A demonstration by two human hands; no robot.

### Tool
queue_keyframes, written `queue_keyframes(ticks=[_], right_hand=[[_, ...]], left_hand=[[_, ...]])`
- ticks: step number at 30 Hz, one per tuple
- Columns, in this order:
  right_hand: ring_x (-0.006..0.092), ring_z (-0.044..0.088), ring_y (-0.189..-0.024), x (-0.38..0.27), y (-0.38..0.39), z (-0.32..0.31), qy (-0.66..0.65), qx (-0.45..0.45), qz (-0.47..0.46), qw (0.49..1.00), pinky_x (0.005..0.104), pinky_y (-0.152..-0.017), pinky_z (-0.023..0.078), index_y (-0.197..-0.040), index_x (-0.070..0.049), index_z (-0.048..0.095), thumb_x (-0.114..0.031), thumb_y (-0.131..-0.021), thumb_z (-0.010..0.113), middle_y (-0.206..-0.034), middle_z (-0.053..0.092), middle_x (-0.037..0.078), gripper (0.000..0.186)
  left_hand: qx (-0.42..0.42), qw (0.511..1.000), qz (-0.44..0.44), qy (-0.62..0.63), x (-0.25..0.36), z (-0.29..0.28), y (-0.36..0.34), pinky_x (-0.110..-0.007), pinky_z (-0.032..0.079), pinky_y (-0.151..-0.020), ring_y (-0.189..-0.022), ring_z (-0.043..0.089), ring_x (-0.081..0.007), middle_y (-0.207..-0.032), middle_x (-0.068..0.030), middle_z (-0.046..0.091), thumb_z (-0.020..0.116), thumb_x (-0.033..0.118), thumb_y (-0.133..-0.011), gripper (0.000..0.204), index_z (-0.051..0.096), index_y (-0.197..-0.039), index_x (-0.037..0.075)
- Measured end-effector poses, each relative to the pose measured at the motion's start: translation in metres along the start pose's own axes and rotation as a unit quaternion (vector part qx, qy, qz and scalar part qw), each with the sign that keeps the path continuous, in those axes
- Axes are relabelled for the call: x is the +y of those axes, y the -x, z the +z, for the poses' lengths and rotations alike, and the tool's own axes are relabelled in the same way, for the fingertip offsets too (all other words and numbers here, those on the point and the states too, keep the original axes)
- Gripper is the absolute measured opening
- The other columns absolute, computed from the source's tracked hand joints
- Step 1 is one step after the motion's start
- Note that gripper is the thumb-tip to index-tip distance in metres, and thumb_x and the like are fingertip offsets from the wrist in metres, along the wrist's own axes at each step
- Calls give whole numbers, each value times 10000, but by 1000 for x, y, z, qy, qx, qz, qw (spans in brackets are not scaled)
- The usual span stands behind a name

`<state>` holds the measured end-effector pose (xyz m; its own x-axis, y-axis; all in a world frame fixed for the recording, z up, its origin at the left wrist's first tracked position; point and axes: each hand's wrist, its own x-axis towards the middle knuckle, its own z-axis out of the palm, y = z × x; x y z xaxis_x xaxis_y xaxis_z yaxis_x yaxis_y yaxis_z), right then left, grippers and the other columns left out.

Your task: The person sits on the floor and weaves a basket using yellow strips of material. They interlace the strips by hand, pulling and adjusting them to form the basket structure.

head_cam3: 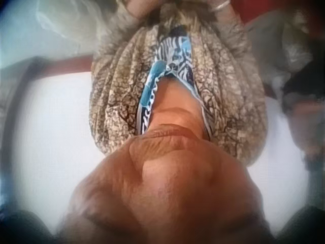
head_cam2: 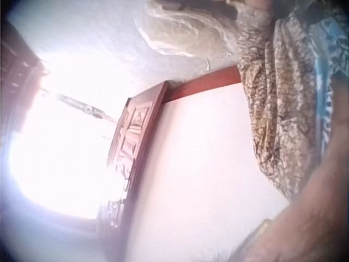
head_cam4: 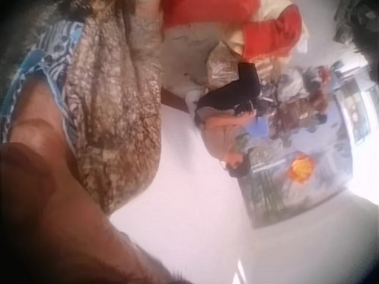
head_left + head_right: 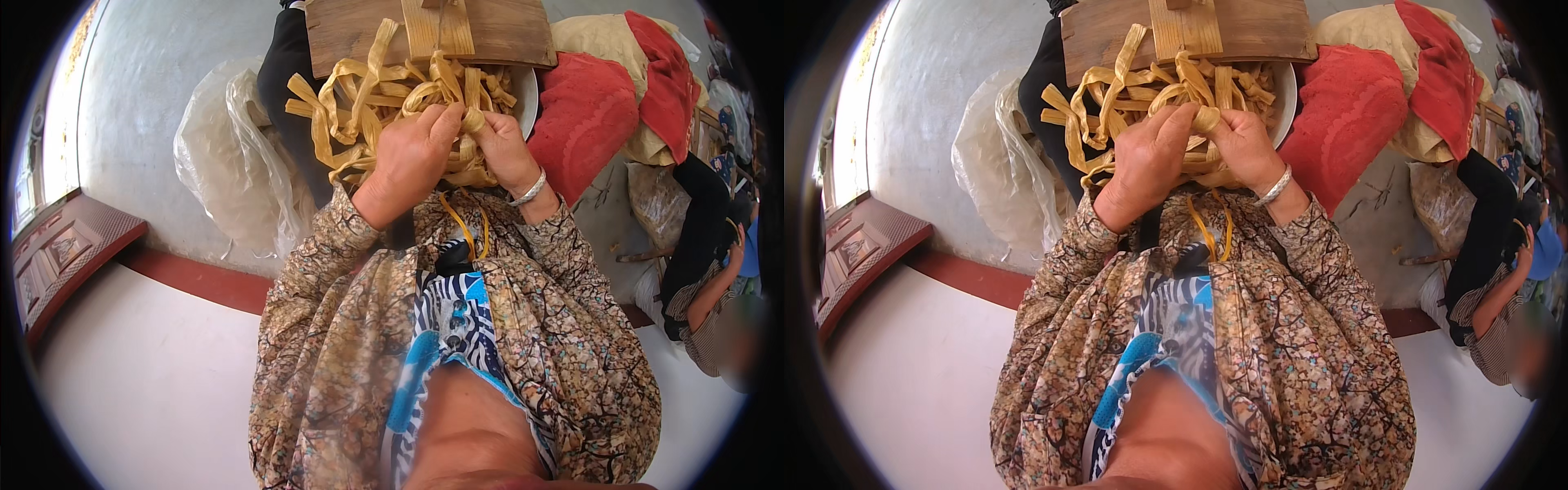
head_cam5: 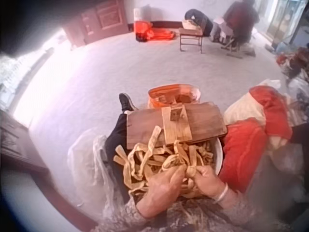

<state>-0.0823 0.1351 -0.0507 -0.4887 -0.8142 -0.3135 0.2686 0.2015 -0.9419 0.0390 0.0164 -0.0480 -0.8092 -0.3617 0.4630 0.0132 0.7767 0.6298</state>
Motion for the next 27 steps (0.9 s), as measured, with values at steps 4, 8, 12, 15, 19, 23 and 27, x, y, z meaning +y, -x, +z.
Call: queue_keyframes(ticks=[4, 8, 12, 15, 19, 23, 27], right_hand=[[126, 630, -846, -10, 3, 5, -297, -47, 130, 945, 250, -721, 525, -1101, 49, 634, -137, -971, 562, -981, 662, 32, 238], [142, 596, -982, -22, 2, -4, -215, -67, 100, 969, 277, -877, 494, -1070, 50, 651, -44, -933, 569, -1091, 634, 48, 185], [196, 543, -1060, -18, -10, 6, 136, 45, -192, 971, 309, -919, 445, -959, 26, 678, 0, -861, 609, -1166, 599, 86, 123], [271, 507, -1083, -22, -16, 6, 394, 112, -346, 844, 336, -894, 444, -889, 11, 664, 1, -814, 649, -1151, 580, 113, 77], [208, 539, -1026, -25, -17, 10, 279, 149, -331, 889, 307, -875, 451, -864, 23, 663, -4, -844, 640, -1135, 581, 99, 42], [144, 564, -947, -14, -26, -17, 8, 158, -243, 957, 267, -859, 469, -900, 33, 675, -38, -902, 609, -1141, 580, 74, 97], [121, 567, -1018, -35, -25, -33, -24, 115, -216, 969, 241, -893, 463, -1092, 32, 633, -167, -950, 607, -1159, 602, 52, 246]], left_hand=[[0, 995, -49, 89, 3, 5, 4, -394, 534, -685, -836, 654, -342, -1078, -147, 633, 610, 6, -811, 374, 581, -1184, 14], [-32, 982, -77, 172, 13, -11, -13, -409, 524, -738, -915, 643, -348, -1180, -155, 600, 612, 48, -834, 370, 571, -1201, 27], [-75, 986, -137, 61, 22, -16, -34, -405, 504, -677, -863, 644, -342, -1103, -180, 610, 590, 93, -874, 263, 581, -1131, 35], [-8, 975, -196, 101, 10, 5, -31, -379, 483, -567, -662, 612, -309, -732, -109, 573, 582, 203, -907, 181, 597, -940, 26], [-11, 782, -398, 479, -3, 18, -18, -285, 421, -513, -562, 508, -131, -630, -9, 516, 513, 243, -982, 266, 602, -923, 0], [-110, 770, -381, 500, 11, -8, 26, -277, 406, -504, -519, 489, -134, -635, -18, 548, 549, 230, -971, 237, 632, -952, 9], [-103, 968, -214, 76, 2, -25, 31, -355, 463, -540, -648, 628, -307, -765, -149, 620, 607, 137, -920, 115, 633, -964, 34]])
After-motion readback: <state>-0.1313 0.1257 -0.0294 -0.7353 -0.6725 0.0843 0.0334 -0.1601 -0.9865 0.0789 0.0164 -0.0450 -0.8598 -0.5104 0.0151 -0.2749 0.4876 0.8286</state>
